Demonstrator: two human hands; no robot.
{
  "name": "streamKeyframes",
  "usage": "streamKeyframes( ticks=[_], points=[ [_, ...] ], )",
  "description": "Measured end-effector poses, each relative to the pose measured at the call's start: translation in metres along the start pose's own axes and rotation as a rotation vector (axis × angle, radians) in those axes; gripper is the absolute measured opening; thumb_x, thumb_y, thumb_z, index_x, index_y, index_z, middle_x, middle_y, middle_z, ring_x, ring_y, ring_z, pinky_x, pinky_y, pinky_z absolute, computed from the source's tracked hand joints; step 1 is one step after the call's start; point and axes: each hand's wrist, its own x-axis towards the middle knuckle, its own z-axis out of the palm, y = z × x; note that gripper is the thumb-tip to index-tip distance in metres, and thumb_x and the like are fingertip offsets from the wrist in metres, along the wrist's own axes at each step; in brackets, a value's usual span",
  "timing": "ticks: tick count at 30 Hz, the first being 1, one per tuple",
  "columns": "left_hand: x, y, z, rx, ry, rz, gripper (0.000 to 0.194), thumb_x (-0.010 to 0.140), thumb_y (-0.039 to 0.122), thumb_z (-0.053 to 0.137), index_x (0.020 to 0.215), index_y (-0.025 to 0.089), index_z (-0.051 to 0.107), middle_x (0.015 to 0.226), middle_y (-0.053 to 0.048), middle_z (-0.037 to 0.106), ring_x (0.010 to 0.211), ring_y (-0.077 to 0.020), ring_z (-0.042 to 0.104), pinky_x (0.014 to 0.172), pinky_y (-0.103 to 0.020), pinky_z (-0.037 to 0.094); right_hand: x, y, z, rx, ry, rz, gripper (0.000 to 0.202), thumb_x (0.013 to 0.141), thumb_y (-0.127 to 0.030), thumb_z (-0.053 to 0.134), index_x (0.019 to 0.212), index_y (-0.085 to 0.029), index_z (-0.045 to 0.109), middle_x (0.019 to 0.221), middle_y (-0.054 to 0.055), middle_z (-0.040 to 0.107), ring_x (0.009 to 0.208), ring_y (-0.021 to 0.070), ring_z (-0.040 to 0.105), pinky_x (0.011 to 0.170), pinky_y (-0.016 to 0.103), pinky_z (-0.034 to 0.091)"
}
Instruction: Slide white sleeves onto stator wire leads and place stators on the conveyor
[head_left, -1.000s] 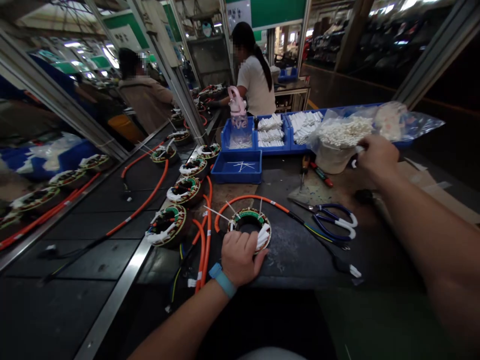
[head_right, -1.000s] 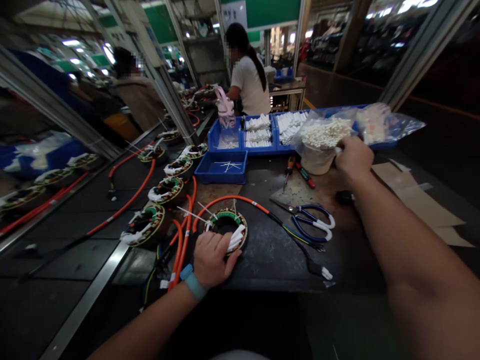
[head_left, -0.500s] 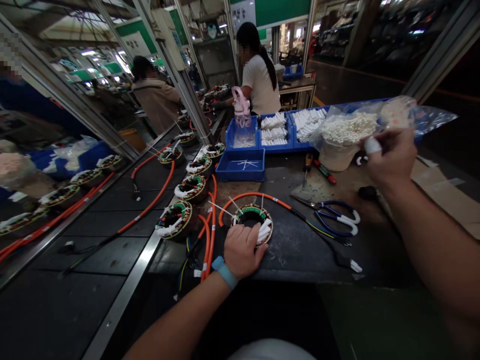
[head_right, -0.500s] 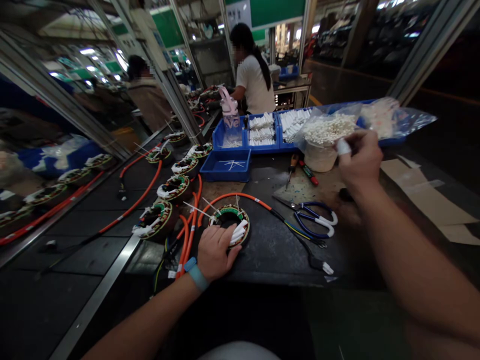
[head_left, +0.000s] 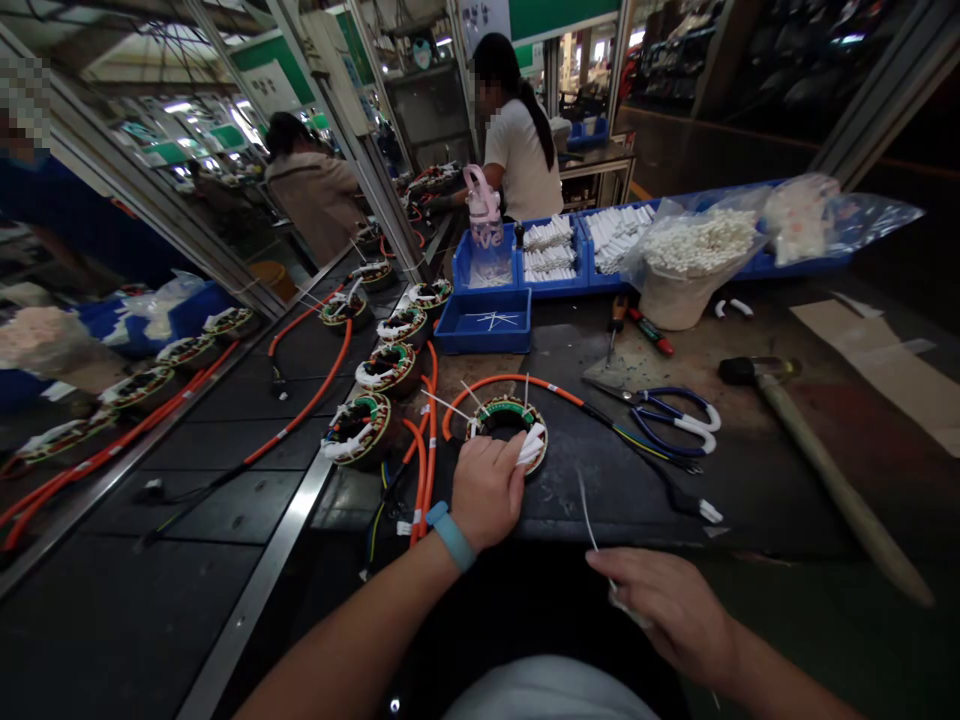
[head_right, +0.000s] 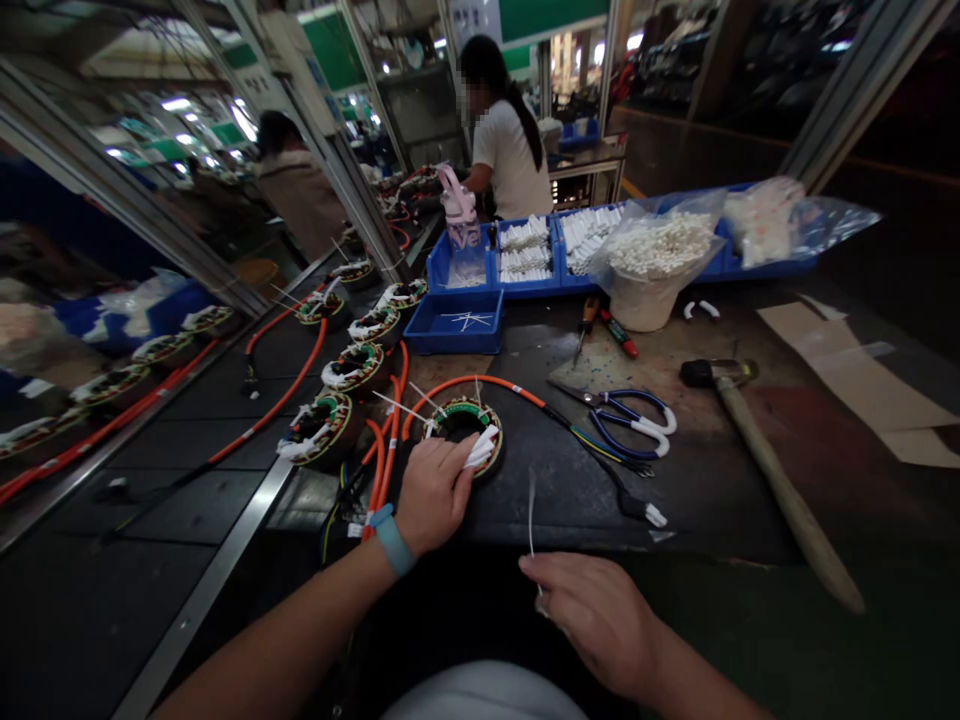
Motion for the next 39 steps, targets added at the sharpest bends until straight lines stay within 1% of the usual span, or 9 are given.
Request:
streamKeyframes(
  ticks=[3, 7, 14, 19, 26, 31, 33, 35, 39],
  points=[
    [0.000, 0.000, 0.000, 0.008, -0.002, -0.002, 0.035, 0.088, 0.023, 0.039, 0.119, 0.013, 0.053, 0.085, -0.008, 0.059, 0.082, -0.0226, 0.049, 0.080, -0.040, 0.038, 0.001, -0.003, -0.002, -0.039, 0.022, 0.007, 0.025, 0.088, -0.013, 0.042, 0.109, -0.025, 0.049, 0.102, 0.007, 0.069, 0.098, 0.0149, 0.063, 0.079, 0.027, 0.056],
    [-0.001, 0.000, 0.001, 0.019, 0.000, -0.010, 0.035, 0.089, 0.024, 0.039, 0.119, 0.014, 0.053, 0.084, -0.008, 0.059, 0.081, -0.0226, 0.049, 0.078, -0.039, 0.038, 0.002, -0.006, 0.002, 0.016, 0.015, -0.018, 0.021, 0.086, -0.011, 0.042, 0.104, -0.021, 0.049, 0.106, 0.010, 0.067, 0.110, 0.0197, 0.057, 0.086, 0.034, 0.053],
    [-0.001, -0.001, 0.002, 0.030, 0.021, 0.011, 0.035, 0.089, 0.024, 0.038, 0.119, 0.013, 0.052, 0.084, -0.008, 0.059, 0.082, -0.0228, 0.049, 0.079, -0.040, 0.038, -0.010, -0.003, 0.017, 0.064, 0.081, 0.070, 0.033, 0.080, -0.006, 0.044, 0.109, -0.023, 0.044, 0.110, 0.010, 0.065, 0.108, 0.0200, 0.058, 0.084, 0.035, 0.054],
    [0.000, 0.000, 0.001, 0.039, 0.008, 0.014, 0.035, 0.089, 0.024, 0.038, 0.119, 0.013, 0.052, 0.084, -0.009, 0.059, 0.081, -0.0231, 0.050, 0.079, -0.040, 0.039, -0.013, -0.005, 0.019, 0.081, 0.097, 0.115, 0.029, 0.080, -0.007, 0.044, 0.104, -0.023, 0.046, 0.108, 0.010, 0.066, 0.106, 0.0205, 0.060, 0.082, 0.035, 0.055],
    [0.000, 0.001, 0.001, 0.049, 0.008, 0.011, 0.037, 0.088, 0.022, 0.040, 0.123, 0.013, 0.047, 0.089, -0.010, 0.061, 0.087, -0.0237, 0.053, 0.088, -0.044, 0.039, 0.025, 0.012, 0.036, 0.097, 0.146, 0.125, 0.020, 0.083, -0.010, 0.040, 0.095, -0.022, 0.051, 0.113, 0.010, 0.063, 0.105, 0.0175, 0.060, 0.083, 0.032, 0.052],
    [-0.001, 0.007, -0.001, -0.183, 0.162, -0.074, 0.059, 0.086, 0.017, 0.045, 0.140, 0.014, 0.022, 0.111, -0.010, 0.062, 0.109, -0.0215, 0.052, 0.104, -0.049, 0.028, 0.072, 0.035, 0.055, 0.292, 0.253, 0.486, 0.009, 0.083, -0.018, 0.047, 0.089, -0.022, 0.053, 0.092, 0.006, 0.065, 0.087, 0.0169, 0.062, 0.078, 0.032, 0.051],
    [0.000, 0.009, -0.003, -0.221, 0.176, -0.091, 0.049, 0.085, 0.015, 0.047, 0.132, 0.020, 0.038, 0.108, -0.006, 0.065, 0.105, -0.0200, 0.055, 0.105, -0.049, 0.027, 0.083, 0.041, 0.059, 0.434, 0.309, 0.657, 0.008, 0.081, -0.027, 0.055, 0.085, -0.021, 0.053, 0.082, 0.003, 0.064, 0.078, 0.0171, 0.062, 0.074, 0.032, 0.052],
    [0.000, 0.009, -0.005, -0.230, 0.154, -0.075, 0.035, 0.084, 0.013, 0.048, 0.116, 0.023, 0.054, 0.105, -0.004, 0.066, 0.099, -0.0185, 0.058, 0.104, -0.049, 0.027, 0.087, 0.043, 0.059, 0.624, 0.353, 0.768, 0.020, 0.075, -0.036, 0.063, 0.082, -0.021, 0.051, 0.078, 0.002, 0.062, 0.074, 0.0173, 0.061, 0.073, 0.033, 0.052],
    [0.001, 0.008, -0.005, -0.249, 0.165, -0.059, 0.027, 0.084, 0.013, 0.049, 0.107, 0.022, 0.061, 0.102, -0.005, 0.068, 0.095, -0.0181, 0.059, 0.103, -0.049, 0.029, 0.084, 0.041, 0.053, 0.890, 0.381, 0.855, 0.033, 0.067, -0.040, 0.071, 0.083, -0.022, 0.050, 0.079, 0.002, 0.064, 0.076, 0.0183, 0.063, 0.076, 0.035, 0.052]
  ],
)
